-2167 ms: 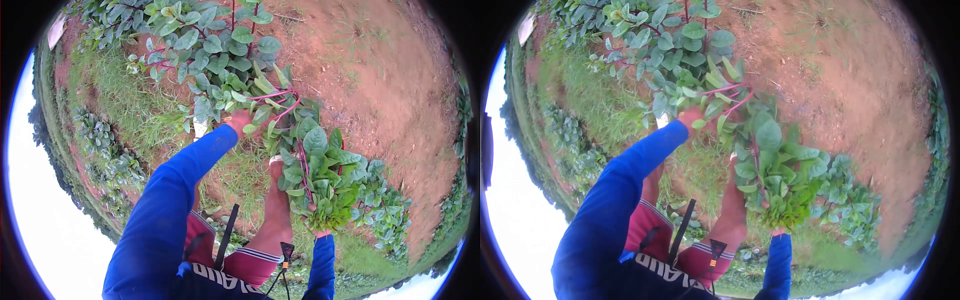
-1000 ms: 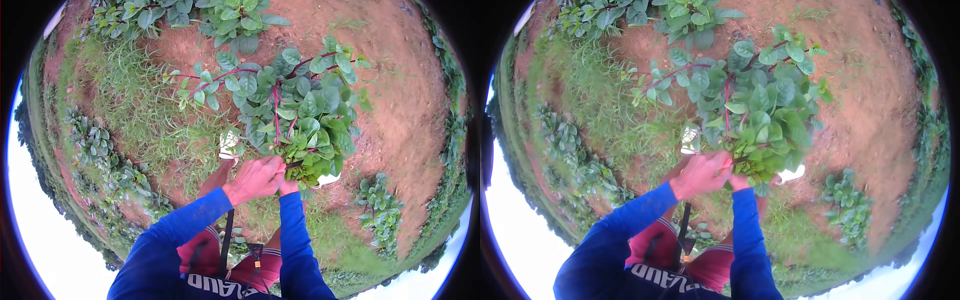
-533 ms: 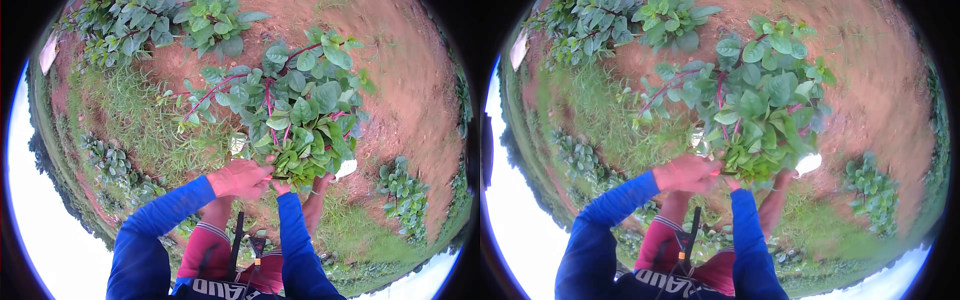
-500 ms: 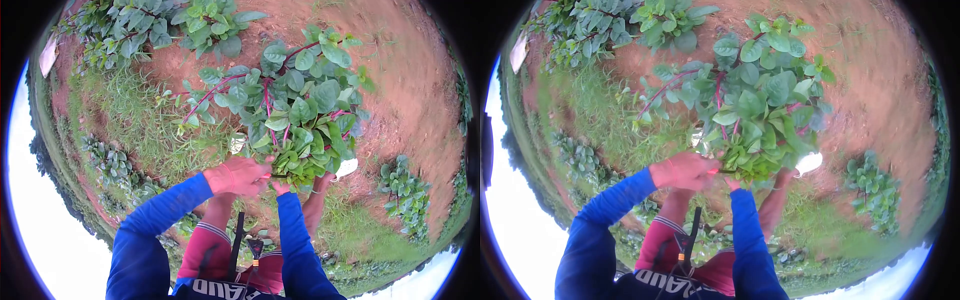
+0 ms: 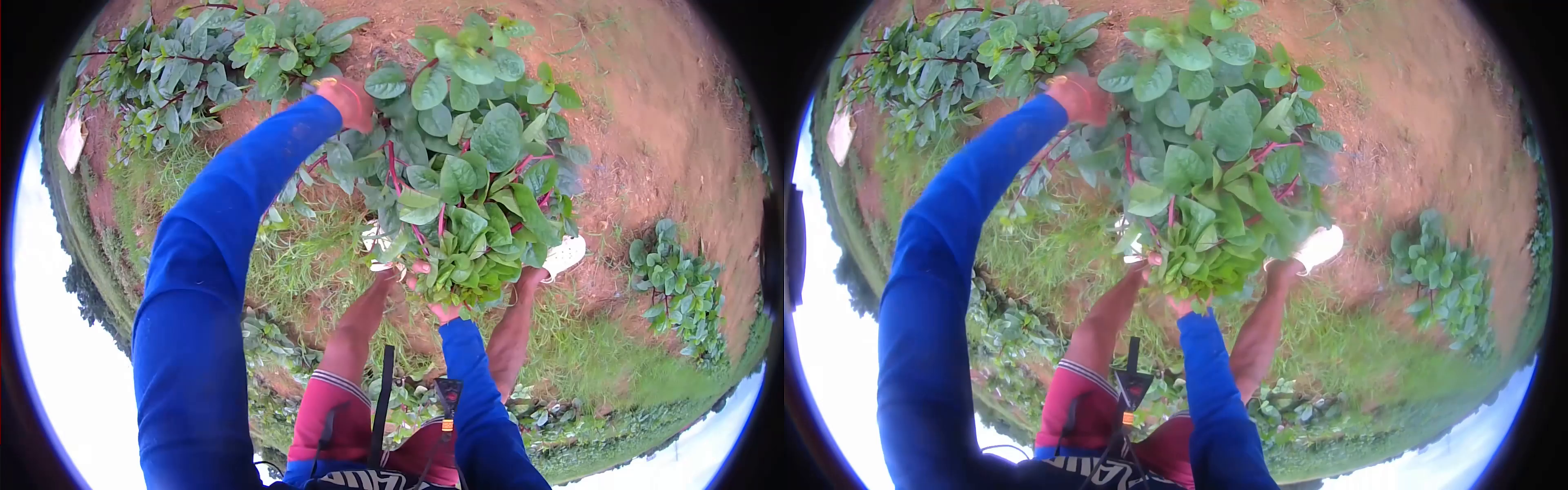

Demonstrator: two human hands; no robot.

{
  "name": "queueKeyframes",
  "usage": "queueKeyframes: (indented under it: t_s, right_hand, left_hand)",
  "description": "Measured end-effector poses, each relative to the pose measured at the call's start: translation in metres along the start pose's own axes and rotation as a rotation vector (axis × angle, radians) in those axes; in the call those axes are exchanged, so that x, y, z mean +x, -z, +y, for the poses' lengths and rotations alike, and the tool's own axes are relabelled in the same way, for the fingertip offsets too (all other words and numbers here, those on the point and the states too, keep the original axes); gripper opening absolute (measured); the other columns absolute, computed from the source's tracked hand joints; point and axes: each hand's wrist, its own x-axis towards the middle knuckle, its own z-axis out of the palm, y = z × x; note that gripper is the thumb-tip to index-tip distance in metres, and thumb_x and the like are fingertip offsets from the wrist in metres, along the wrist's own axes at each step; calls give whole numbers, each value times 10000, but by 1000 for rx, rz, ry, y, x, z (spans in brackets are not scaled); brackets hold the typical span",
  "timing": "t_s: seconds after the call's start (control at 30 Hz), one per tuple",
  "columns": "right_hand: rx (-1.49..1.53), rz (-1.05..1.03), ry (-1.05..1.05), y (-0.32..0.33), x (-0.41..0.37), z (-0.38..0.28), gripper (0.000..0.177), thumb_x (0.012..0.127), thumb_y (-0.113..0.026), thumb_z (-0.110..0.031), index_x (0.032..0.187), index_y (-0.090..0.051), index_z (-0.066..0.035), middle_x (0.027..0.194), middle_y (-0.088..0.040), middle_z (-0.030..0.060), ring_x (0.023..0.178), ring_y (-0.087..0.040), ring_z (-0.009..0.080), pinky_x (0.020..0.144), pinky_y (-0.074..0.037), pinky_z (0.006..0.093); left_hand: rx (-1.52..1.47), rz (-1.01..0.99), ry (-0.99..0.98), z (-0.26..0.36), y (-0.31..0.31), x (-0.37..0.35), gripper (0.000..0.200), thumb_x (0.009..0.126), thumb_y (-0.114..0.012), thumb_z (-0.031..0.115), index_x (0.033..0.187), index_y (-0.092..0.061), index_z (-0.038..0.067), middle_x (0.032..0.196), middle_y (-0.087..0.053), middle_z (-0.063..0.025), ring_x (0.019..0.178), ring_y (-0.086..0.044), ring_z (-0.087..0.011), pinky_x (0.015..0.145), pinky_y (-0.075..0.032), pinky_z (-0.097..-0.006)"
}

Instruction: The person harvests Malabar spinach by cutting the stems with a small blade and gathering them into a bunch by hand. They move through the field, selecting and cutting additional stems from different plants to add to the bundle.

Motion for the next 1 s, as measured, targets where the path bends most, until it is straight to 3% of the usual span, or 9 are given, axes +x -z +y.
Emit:
queueKeyframes:
  t_s: [0.17, 0.3, 0.37, 0.47, 0.53, 0.6, 0.7, 0.73, 1.0]
  right_hand:
    - [73, -231, -49, -24, -16, -8, 532, 983, -438, -425, 1405, -476, -103, 1346, -517, 128, 1078, -498, 298, 1068, -383, 550]
    - [-9, 80, 102, -65, -32, 0, 391, 861, -540, -440, 1129, -637, -172, 1060, -606, 13, 917, -478, 196, 703, -303, 353]
    - [252, -96, 71, -62, -37, 0, 486, 946, -474, -460, 1243, -587, -93, 1201, -562, 114, 999, -448, 294, 941, -420, 630]
    - [292, -64, 64, -63, -41, -1, 495, 923, -483, -474, 1210, -608, -91, 1161, -571, 120, 994, -455, 291, 920, -427, 616]
    - [301, -50, 60, -71, -38, 0, 498, 920, -482, -478, 1208, -608, -91, 1149, -571, 121, 990, -459, 290, 900, -437, 600]
    - [107, 234, 155, -93, -35, 7, 381, 865, -507, -426, 1107, -639, -163, 924, -558, 0, 906, -481, 189, 692, -294, 346]
    - [12, 248, 124, -85, -41, 5, 382, 872, -494, -440, 1093, -639, -165, 936, -575, 8, 898, -488, 200, 691, -294, 347]
    - [125, -14, 74, -66, -43, 3, 556, 903, -471, -509, 1269, -568, -101, 1115, -573, 113, 972, -484, 294, 728, -496, 479]
    - [157, 110, 163, -96, -62, 22, 551, 930, -486, -446, 1367, -502, -110, 1242, -542, 126, 1010, -473, 309, 850, -491, 613]
  left_hand:
    - [-116, 499, 94, -127, 19, -33, 364, 844, -541, 344, 988, -684, 42, 830, -709, -120, 739, -697, -273, 636, -533, -406]
    - [-1233, 443, 203, -115, 65, -57, 301, 894, -569, 377, 977, -621, 93, 679, -484, 38, 585, -430, -54, 531, -340, -225]
    - [-1184, 929, 57, -96, 84, -36, 332, 935, -576, 371, 1112, -609, 92, 655, -416, 83, 521, -354, -32, 434, -259, -231]
    - [-893, 1038, -215, -20, 143, -24, 265, 943, -587, 332, 1011, -612, 77, 679, -459, 71, 571, -413, -29, 491, -317, -221]
    - [-750, 790, -93, 33, 171, -11, 622, 882, -568, 485, 1188, -563, -56, 1131, -657, -268, 1088, -618, -441, 919, -487, -494]
    - [-556, 627, 46, 47, 184, 24, 594, 863, -589, 490, 1166, -591, -21, 1107, -660, -272, 1063, -622, -442, 900, -491, -506]
    - [-424, 658, 85, 42, 163, 66, 531, 854, -597, 471, 1105, -612, 3, 1044, -664, -284, 1001, -635, -448, 864, -499, -516]
    - [-427, 652, 82, 39, 157, 69, 531, 854, -597, 471, 1105, -612, 3, 1044, -664, -284, 1001, -635, -448, 864, -499, -516]
    - [-770, 874, 181, 10, 127, 41, 404, 857, -602, 377, 990, -594, -5, 870, -669, -272, 869, -659, -455, 759, -504, -517]
